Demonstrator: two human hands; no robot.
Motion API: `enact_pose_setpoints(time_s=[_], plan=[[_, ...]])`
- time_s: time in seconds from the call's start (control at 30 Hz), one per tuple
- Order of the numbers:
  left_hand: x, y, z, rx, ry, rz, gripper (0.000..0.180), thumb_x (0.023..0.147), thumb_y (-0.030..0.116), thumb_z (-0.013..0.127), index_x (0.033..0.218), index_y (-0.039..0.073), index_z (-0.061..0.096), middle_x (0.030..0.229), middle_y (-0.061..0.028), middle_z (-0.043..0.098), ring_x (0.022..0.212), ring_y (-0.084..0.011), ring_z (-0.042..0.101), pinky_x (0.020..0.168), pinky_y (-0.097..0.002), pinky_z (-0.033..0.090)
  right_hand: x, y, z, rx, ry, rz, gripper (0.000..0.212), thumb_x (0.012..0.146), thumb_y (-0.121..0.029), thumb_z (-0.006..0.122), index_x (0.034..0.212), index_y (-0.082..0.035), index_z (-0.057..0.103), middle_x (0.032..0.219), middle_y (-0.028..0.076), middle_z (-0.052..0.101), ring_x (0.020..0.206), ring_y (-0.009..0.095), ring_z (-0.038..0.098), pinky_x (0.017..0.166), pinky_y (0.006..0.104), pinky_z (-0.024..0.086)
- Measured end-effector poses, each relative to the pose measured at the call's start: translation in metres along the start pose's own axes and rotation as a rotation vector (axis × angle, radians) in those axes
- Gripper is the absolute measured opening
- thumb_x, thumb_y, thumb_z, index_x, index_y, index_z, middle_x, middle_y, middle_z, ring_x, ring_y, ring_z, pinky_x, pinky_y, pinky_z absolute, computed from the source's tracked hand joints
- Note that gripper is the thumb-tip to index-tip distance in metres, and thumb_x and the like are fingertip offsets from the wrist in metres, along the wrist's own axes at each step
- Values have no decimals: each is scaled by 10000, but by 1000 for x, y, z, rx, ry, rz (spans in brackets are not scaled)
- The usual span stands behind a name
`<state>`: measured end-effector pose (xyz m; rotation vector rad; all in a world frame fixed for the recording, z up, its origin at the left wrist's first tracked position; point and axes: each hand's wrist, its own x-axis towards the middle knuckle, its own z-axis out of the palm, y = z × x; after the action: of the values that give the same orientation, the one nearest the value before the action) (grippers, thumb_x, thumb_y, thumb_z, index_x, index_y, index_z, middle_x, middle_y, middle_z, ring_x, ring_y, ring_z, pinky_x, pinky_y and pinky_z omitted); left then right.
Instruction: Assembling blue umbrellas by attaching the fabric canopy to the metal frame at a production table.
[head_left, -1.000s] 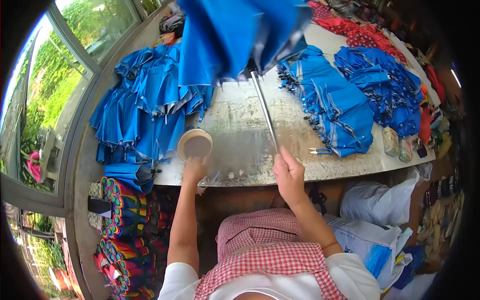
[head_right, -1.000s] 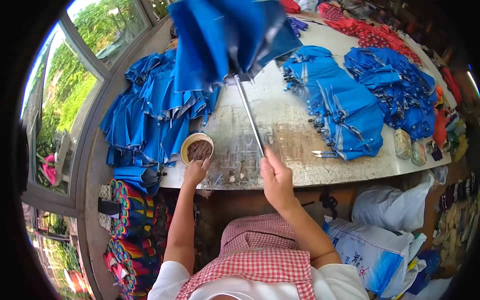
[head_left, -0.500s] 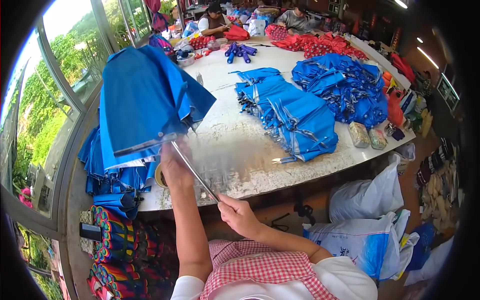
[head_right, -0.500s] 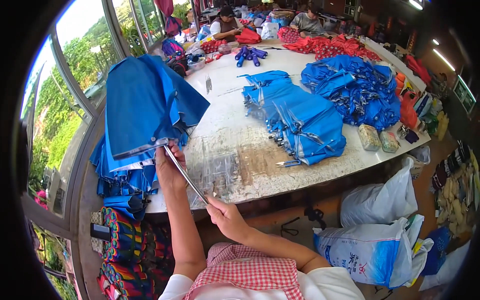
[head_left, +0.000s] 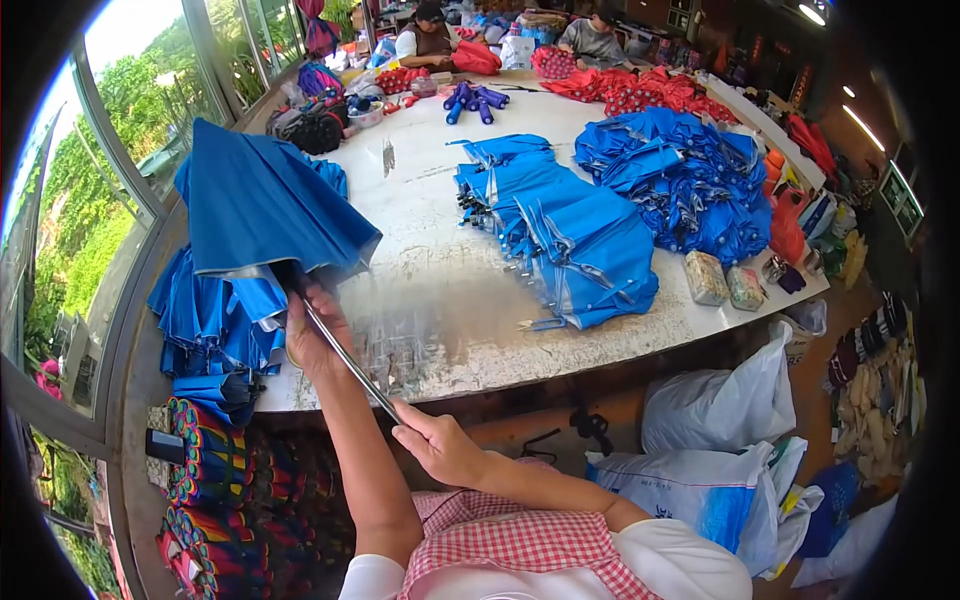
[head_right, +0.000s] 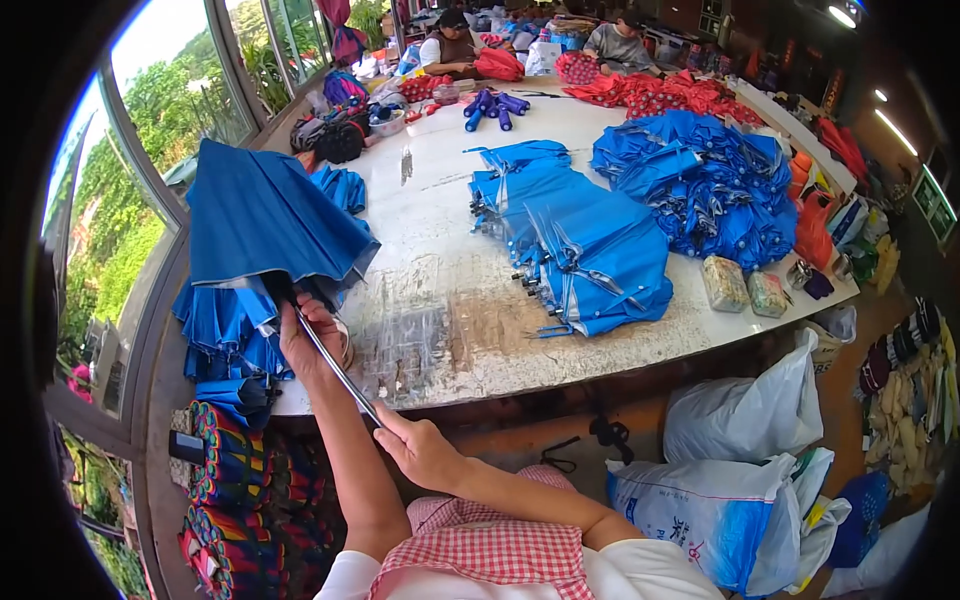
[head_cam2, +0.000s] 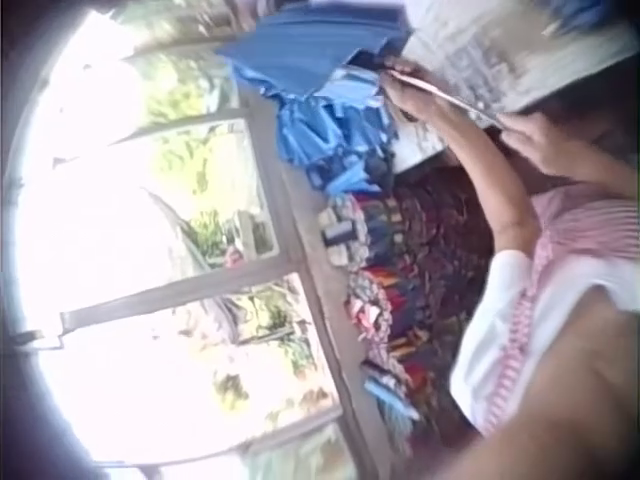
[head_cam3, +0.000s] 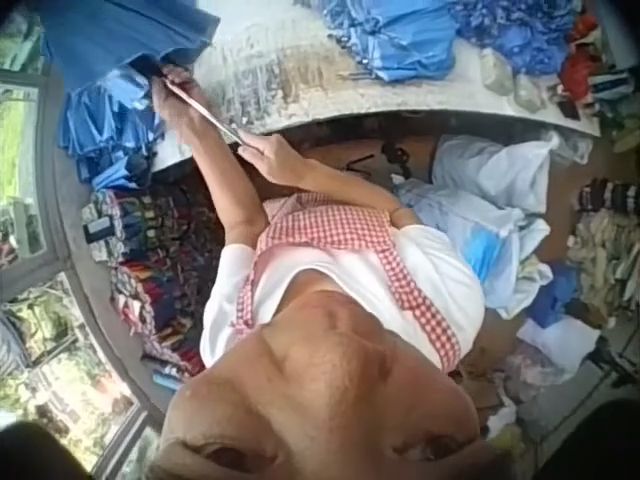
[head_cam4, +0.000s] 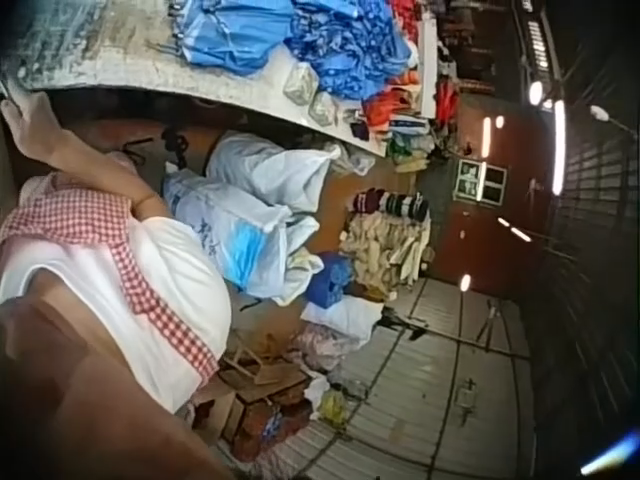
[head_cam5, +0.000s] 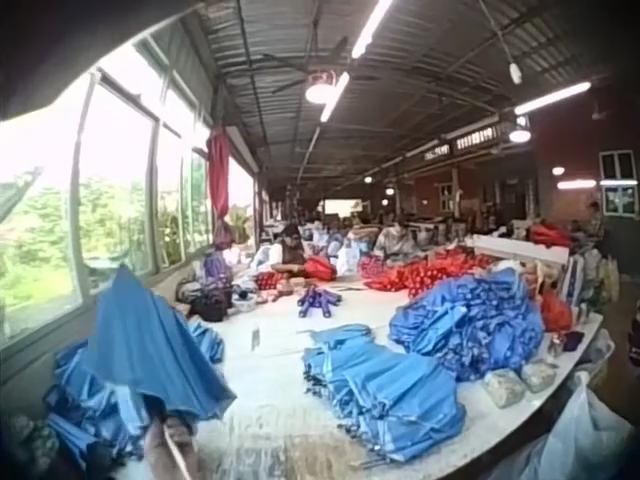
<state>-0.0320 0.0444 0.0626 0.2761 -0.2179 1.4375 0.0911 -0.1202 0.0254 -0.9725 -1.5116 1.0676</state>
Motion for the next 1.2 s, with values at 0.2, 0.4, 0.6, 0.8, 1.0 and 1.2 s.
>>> enact_pose_setpoints(time_s=[0.2, 0.4, 0.6, 0.8, 1.0, 1.2], plan=[[39, 10, 73, 470, 120, 234, 201, 881, 183, 535, 916, -16, 538, 729, -84, 536, 626, -136, 521, 502, -225, 486, 31, -23, -13, 65, 25, -146, 383, 897, -121, 483, 1236, 47, 419, 718, 91, 501, 694, 98, 473, 644, 254, 423], [130, 52, 113, 811, -115, 269, 187, 895, 178, 502, 824, 7, 527, 698, -70, 563, 613, -143, 565, 514, -243, 492, 39, -76, -47, 50, -20, -104, 285, 882, -110, 467, 1140, 6, 501, 636, 37, 450, 612, 81, 416, 556, 236, 377], [167, 86, 175, 752, 69, 529, 171, 884, 174, 522, 868, 4, 534, 701, -90, 584, 654, -189, 597, 554, -292, 502, -5, -75, -69, -1, -84, -68, 364, 868, -107, 489, 1199, 37, 450, 612, 68, 443, 568, 75, 420, 523, 232, 384], [81, 10, 137, 938, 111, 222, 227, 886, 214, 517, 900, -11, 544, 826, -151, 617, 739, -236, 626, 667, -345, 547, 14, -60, -67, 76, -22, -112, 376, 879, -90, 459, 1239, 15, 445, 595, -7, 449, 523, 60, 406, 489, 197, 359], [-48, -81, 79, 923, 292, 45, 298, 928, 253, 411, 1012, 4, 553, 776, -108, 607, 592, -144, 557, 525, -234, 440, -21, 0, -41, 185, 43, -15, 389, 884, -88, 462, 1243, 52, 408, 621, 56, 433, 548, 73, 425, 526, 209, 387], [-163, -100, -50, 1032, 609, -282, 286, 941, 234, 415, 1108, 19, 502, 705, -50, 533, 384, -53, 328, 359, -190, 227, -30, 171, -155, -256, 497, 291, 276, 896, -140, 465, 1116, 8, 540, 782, 107, 570, 659, 188, 547, 641, 290, 448]])
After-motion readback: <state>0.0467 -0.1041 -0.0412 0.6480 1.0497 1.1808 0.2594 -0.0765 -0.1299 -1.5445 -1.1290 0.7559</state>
